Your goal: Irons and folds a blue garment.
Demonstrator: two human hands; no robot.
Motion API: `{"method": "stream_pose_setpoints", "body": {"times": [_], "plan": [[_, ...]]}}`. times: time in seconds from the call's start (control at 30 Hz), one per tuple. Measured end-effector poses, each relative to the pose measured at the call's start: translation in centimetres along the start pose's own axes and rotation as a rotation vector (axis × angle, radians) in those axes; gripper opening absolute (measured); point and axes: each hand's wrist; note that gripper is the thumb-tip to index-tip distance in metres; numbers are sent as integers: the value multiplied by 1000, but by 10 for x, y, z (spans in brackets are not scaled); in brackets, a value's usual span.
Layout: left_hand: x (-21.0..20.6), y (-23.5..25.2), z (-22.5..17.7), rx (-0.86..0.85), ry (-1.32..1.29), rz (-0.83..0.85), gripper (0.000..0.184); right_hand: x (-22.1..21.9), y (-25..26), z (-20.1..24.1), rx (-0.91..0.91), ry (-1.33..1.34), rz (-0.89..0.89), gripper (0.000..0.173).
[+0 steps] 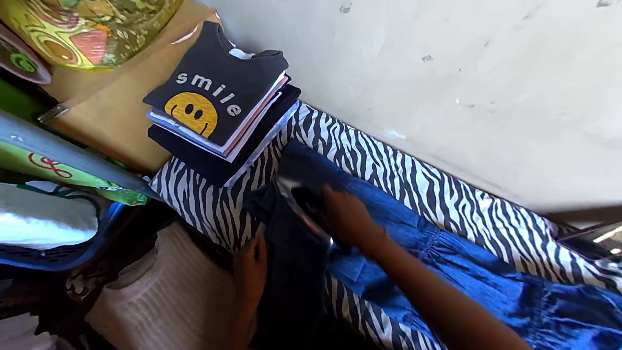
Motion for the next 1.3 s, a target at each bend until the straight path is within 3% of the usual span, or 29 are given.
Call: {"method": "stream_pose_setpoints", "body": {"times": [0.1, 0.17, 0.3, 0.43, 0.53, 0.67, 0.83, 0.9, 1.0, 1.07, 1.13, 1.23, 1.3], "plan": [[8, -17, -1, 112, -162, 284, 38, -18, -42, -5, -25, -72, 22, 38], [15, -32, 6, 159, -191, 427, 38, -12, -36, 8, -45, -70, 33, 36], [31, -69, 3, 191, -97, 359, 36, -12, -25, 14, -23, -57, 79, 35], [49, -115, -8, 304, 35, 581, 42, -36, -67, -13, 60, -84, 83, 32], [78, -130, -37, 168, -1, 505, 32, -26, -59, 10, 33, -77, 150, 33], [118, -117, -59, -62, -69, 502, 19, -43, -57, 39, 166, -46, 135, 33], [124, -79, -74, -228, 151, 515, 26, -44, -101, -19, 140, -45, 266, 32], [114, -52, -79, -336, 209, 410, 33, -19, -115, -67, 4, -28, 279, 36], [75, 1, -89, -539, 211, 274, 41, 9, -137, -147, -243, 32, -19, 34], [32, 38, -108, -675, 169, 258, 41, 17, -131, -194, -359, 61, -179, 33], [-23, 79, -119, -814, 138, 340, 43, 13, -115, -227, -377, 58, -140, 36], [-99, 149, -89, -963, 242, 418, 49, 5, -91, -239, -306, 3, -46, 36], [-119, 186, -40, -864, 351, 406, 56, 10, -79, -221, -369, 57, -33, 43]]}}
Point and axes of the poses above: each hand's wrist, its own y-axis towards the middle knuckle, its own x-axis out of the back of the hand, z = x × y, and after that the axes turned 10 degrees about -x, right-handed
